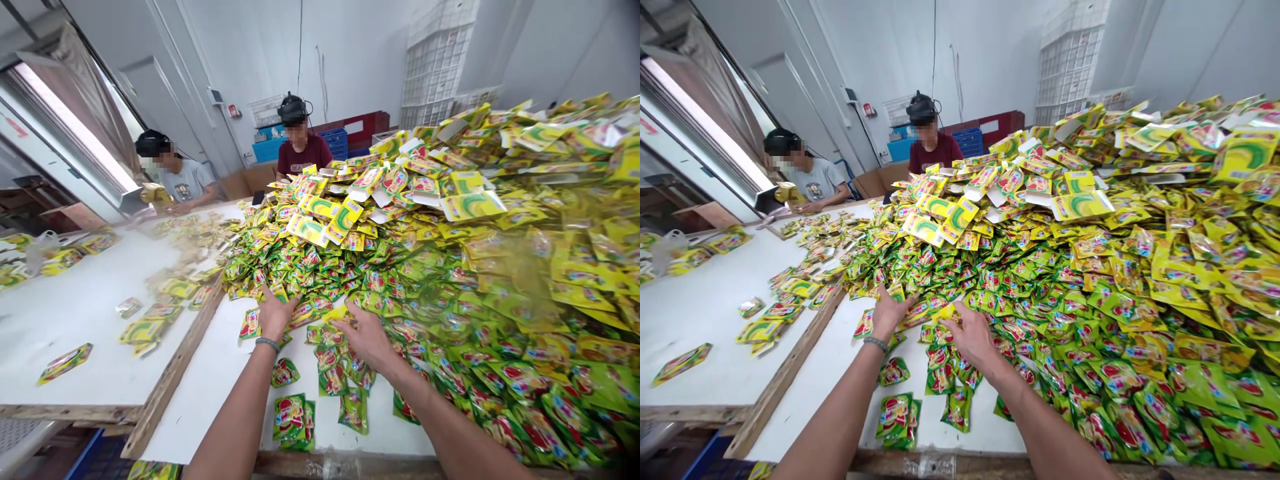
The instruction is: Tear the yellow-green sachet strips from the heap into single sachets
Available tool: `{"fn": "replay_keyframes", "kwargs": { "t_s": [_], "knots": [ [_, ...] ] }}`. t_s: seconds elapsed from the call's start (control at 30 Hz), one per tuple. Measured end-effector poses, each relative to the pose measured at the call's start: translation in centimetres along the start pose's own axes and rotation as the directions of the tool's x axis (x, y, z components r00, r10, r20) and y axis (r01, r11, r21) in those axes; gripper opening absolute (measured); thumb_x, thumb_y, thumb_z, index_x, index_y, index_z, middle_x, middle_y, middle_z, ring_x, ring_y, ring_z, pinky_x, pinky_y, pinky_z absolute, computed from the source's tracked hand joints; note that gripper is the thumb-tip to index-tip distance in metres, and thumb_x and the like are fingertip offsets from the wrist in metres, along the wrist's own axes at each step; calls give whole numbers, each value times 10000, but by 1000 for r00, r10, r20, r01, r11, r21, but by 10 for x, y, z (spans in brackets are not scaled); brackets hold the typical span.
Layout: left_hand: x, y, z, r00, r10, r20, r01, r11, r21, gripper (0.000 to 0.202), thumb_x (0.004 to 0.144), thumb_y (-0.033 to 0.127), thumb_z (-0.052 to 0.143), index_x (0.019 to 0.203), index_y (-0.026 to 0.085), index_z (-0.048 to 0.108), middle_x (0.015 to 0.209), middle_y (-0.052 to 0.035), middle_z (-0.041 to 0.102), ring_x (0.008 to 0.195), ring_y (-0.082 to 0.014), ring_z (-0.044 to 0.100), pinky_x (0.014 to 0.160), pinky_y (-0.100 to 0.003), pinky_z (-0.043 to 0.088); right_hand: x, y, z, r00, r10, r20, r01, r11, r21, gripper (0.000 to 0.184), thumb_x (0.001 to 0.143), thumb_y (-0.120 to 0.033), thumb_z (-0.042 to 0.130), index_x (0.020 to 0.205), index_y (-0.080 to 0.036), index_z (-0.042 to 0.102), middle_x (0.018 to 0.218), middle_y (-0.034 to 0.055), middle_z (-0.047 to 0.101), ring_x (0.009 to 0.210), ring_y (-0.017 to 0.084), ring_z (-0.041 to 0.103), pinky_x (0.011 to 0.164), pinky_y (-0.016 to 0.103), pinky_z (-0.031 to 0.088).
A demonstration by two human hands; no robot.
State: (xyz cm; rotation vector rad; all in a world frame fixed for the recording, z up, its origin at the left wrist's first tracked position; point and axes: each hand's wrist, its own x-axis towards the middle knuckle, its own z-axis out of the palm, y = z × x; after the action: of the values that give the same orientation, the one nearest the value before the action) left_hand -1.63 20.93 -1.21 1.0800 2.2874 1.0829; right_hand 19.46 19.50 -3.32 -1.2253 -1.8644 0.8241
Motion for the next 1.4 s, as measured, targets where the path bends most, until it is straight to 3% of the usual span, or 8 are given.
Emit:
{"fn": "replay_keyframes", "kwargs": {
  "t_s": [0.13,0.27,0.37,0.47,0.73,1.03,1.2,1.4],
  "knots": [
    [-5,-6,-14,990,51,-129,-53,999,-11,893,484,319,806,1289,161,452,994,-151,678,1008,-354,606,789,-389,437,3,-2,-7,998,47,-46,-43,996,78,201,822,-395,554,770,-201,543,611,-14,579,544,144,475,546,252,358],
    [-31,-12,-27,973,44,226,66,888,-454,480,617,331,677,1062,181,579,923,-93,700,941,-279,646,785,-370,495,7,-8,-15,996,87,16,-87,939,332,196,812,-382,569,798,-186,563,742,20,649,662,164,567,606,261,428],
    [-55,-12,-20,802,64,593,413,659,-629,398,676,408,569,958,133,627,873,-132,711,868,-297,678,737,-415,537,7,-8,-14,994,72,76,-100,881,462,219,801,-388,602,855,-175,589,840,32,677,768,174,611,693,277,471],
    [-73,-12,-6,682,73,728,563,583,-586,422,663,421,626,956,119,653,818,-138,723,823,-312,692,719,-430,551,5,-6,-10,993,55,104,-97,880,465,232,795,-384,614,884,-170,609,840,21,674,771,164,611,712,280,480],
    [-82,-15,8,646,220,731,318,793,-520,368,640,296,794,952,138,680,877,-75,729,789,-209,675,776,-319,521,11,-4,-14,996,85,37,-92,881,464,231,812,-392,578,896,-177,590,818,15,657,728,154,593,657,258,472],
    [-82,-8,4,575,280,769,99,909,-405,348,573,210,798,884,179,646,769,2,685,656,-167,596,621,-255,471,12,-4,-25,970,-84,226,90,996,-18,114,810,-282,628,797,-171,645,810,18,602,759,153,536,712,264,410],
    [-78,-4,0,399,281,873,150,919,-365,159,671,283,745,755,163,681,665,-50,696,613,-204,621,627,-308,497,9,-9,-24,974,-137,180,116,986,122,172,798,-285,660,945,-195,657,938,20,625,867,158,562,773,266,415],
    [-76,-2,-5,394,272,878,313,858,-407,261,643,247,785,838,114,673,700,-68,724,617,-203,658,638,-318,532,6,-7,-18,991,-121,53,109,976,188,225,822,-410,648,878,-193,673,842,24,651,840,174,545,766,294,415]
  ]
}}
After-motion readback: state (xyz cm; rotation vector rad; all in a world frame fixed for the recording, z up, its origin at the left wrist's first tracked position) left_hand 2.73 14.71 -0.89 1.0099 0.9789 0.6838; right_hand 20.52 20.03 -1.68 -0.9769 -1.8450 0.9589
